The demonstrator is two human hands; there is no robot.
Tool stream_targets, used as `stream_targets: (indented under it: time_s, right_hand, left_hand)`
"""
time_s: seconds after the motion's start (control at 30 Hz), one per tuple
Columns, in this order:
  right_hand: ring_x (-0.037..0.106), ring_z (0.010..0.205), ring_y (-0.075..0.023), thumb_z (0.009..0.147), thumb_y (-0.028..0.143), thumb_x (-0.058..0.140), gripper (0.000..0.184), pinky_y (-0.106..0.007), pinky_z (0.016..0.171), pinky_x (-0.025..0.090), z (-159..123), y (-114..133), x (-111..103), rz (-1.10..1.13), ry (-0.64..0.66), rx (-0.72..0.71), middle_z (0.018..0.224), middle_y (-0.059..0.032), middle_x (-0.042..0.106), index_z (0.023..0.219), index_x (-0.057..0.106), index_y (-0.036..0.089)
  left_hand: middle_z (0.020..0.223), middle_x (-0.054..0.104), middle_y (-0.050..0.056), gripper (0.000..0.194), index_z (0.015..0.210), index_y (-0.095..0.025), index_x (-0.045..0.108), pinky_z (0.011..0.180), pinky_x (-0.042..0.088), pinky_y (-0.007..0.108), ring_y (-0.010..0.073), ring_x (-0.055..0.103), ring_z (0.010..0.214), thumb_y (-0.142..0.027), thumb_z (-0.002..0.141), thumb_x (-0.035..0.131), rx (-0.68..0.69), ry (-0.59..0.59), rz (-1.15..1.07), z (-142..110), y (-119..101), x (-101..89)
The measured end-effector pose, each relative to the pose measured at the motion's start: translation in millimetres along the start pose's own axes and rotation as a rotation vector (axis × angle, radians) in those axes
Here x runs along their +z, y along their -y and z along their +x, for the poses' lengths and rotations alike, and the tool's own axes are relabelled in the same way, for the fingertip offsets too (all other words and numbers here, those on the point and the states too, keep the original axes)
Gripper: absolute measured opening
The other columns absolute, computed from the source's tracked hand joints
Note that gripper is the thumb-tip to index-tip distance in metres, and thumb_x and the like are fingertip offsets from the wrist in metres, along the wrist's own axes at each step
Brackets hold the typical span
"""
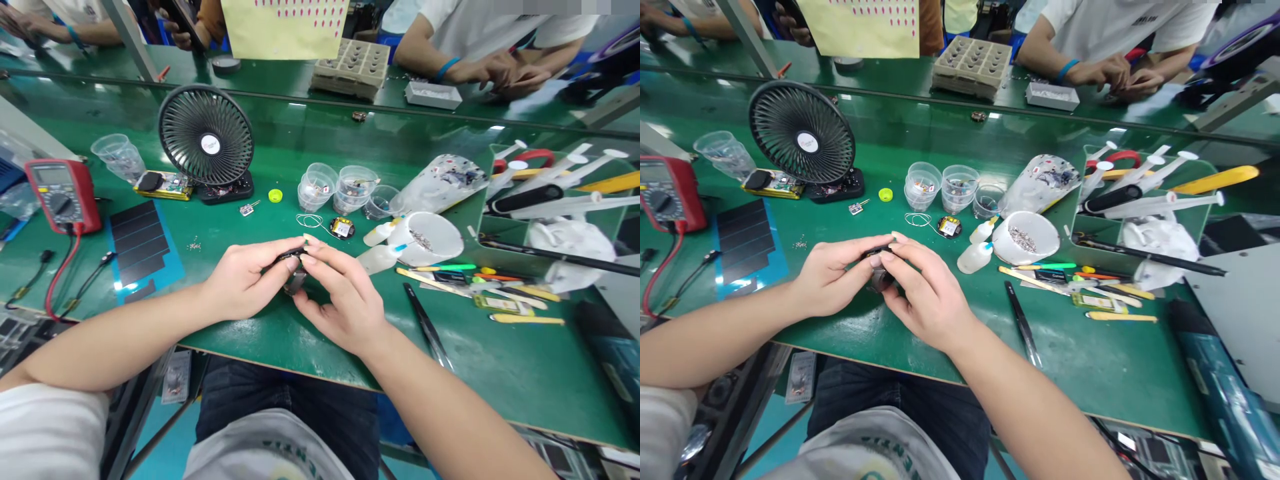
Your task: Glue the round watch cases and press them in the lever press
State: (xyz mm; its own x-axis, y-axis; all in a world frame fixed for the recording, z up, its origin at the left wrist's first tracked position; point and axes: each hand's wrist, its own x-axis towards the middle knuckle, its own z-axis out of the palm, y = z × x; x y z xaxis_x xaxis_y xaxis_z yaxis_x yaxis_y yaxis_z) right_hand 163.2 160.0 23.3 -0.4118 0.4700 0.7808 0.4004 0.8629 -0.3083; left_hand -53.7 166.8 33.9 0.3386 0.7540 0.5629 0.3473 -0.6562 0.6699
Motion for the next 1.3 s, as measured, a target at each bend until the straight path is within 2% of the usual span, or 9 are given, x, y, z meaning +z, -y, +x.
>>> stream_targets:
  time_s: [0.1,0.2,0.37,0.5,0.7,0.9,1.1,1.23,1.3]
  right_hand:
    - [0.073,0.133,-0.0328,0.092,0.011,0.079,0.076,-0.051,0.107,0.069,0.1,-0.3,-0.1,0.001,-0.031,-0.004,0.135,-0.0131,0.072,0.160,0.050,0.029]
    - [0.071,0.135,-0.0323,0.090,0.009,0.080,0.074,-0.050,0.109,0.068,0.5,-0.7,-0.3,0.009,-0.056,-0.028,0.134,-0.0138,0.072,0.157,0.053,0.025]
    - [0.073,0.132,-0.0319,0.089,0.008,0.079,0.074,-0.050,0.108,0.068,1.1,-0.5,-1.1,0.020,-0.064,-0.022,0.132,-0.0139,0.071,0.156,0.054,0.025]
    - [0.074,0.129,-0.0311,0.090,0.009,0.078,0.074,-0.049,0.105,0.069,1.3,0.4,-1.8,0.011,-0.058,-0.014,0.132,-0.0126,0.072,0.158,0.052,0.028]
    - [0.074,0.129,-0.0290,0.089,0.008,0.079,0.071,-0.046,0.108,0.068,1.3,0.7,-2.5,-0.004,-0.069,-0.036,0.131,-0.0143,0.071,0.154,0.055,0.023]
    - [0.076,0.125,-0.0304,0.090,0.009,0.078,0.070,-0.049,0.103,0.071,1.3,0.2,-2.1,-0.005,-0.059,-0.024,0.129,-0.0122,0.073,0.154,0.055,0.027]
    - [0.076,0.126,-0.0301,0.090,0.009,0.078,0.070,-0.048,0.103,0.071,1.2,0.3,-1.4,-0.012,-0.062,-0.030,0.129,-0.0131,0.072,0.154,0.054,0.025]
    - [0.075,0.124,-0.0286,0.090,0.010,0.079,0.072,-0.045,0.103,0.070,2.3,1.3,-1.2,-0.022,-0.060,-0.043,0.130,-0.0134,0.072,0.157,0.053,0.024]
    - [0.074,0.124,-0.0290,0.090,0.012,0.080,0.076,-0.045,0.103,0.069,2.9,2.1,-1.8,-0.027,-0.061,-0.041,0.131,-0.0137,0.071,0.159,0.052,0.024]
  left_hand:
    - [0.136,0.078,0.008,0.041,0.147,-0.021,0.067,0.099,0.065,0.022,0.0171,0.081,0.114,-0.019,0.106,0.062,0.157,-0.015,0.098,0.3,-0.4,-1.8]
    - [0.131,0.080,0.009,0.042,0.149,-0.020,0.063,0.092,0.066,0.022,0.0163,0.082,0.108,-0.018,0.107,0.061,0.222,-0.022,0.176,1.4,-1.8,-3.5]
    - [0.127,0.081,0.009,0.041,0.149,-0.020,0.060,0.081,0.064,0.023,0.0150,0.083,0.100,-0.019,0.107,0.059,0.279,-0.032,0.231,0.9,-2.2,-4.5]
    - [0.130,0.080,0.012,0.039,0.146,-0.017,0.060,0.083,0.062,0.023,0.0155,0.082,0.107,-0.017,0.106,0.060,0.300,-0.031,0.227,0.3,-1.1,-3.8]
    - [0.133,0.079,0.012,0.040,0.147,-0.017,0.058,0.080,0.060,0.024,0.0157,0.080,0.111,-0.015,0.107,0.057,0.318,-0.020,0.234,1.6,-1.5,-3.5]
    - [0.131,0.080,0.013,0.036,0.143,-0.015,0.061,0.080,0.060,0.024,0.0159,0.081,0.109,-0.014,0.107,0.058,0.326,-0.018,0.247,1.2,-0.5,-2.8]
    - [0.131,0.080,0.011,0.036,0.143,-0.017,0.062,0.083,0.062,0.024,0.0155,0.081,0.109,-0.015,0.108,0.057,0.309,-0.012,0.238,1.7,-2.9,-4.7]
    - [0.129,0.081,0.007,0.034,0.141,-0.018,0.066,0.087,0.063,0.020,0.0128,0.082,0.104,-0.016,0.108,0.060,0.223,-0.011,0.158,0.4,-7.4,-4.9]
    - [0.129,0.081,0.005,0.031,0.138,-0.021,0.071,0.094,0.065,0.021,0.0141,0.081,0.107,-0.021,0.108,0.061,0.098,-0.022,0.049,0.3,-8.2,-3.3]
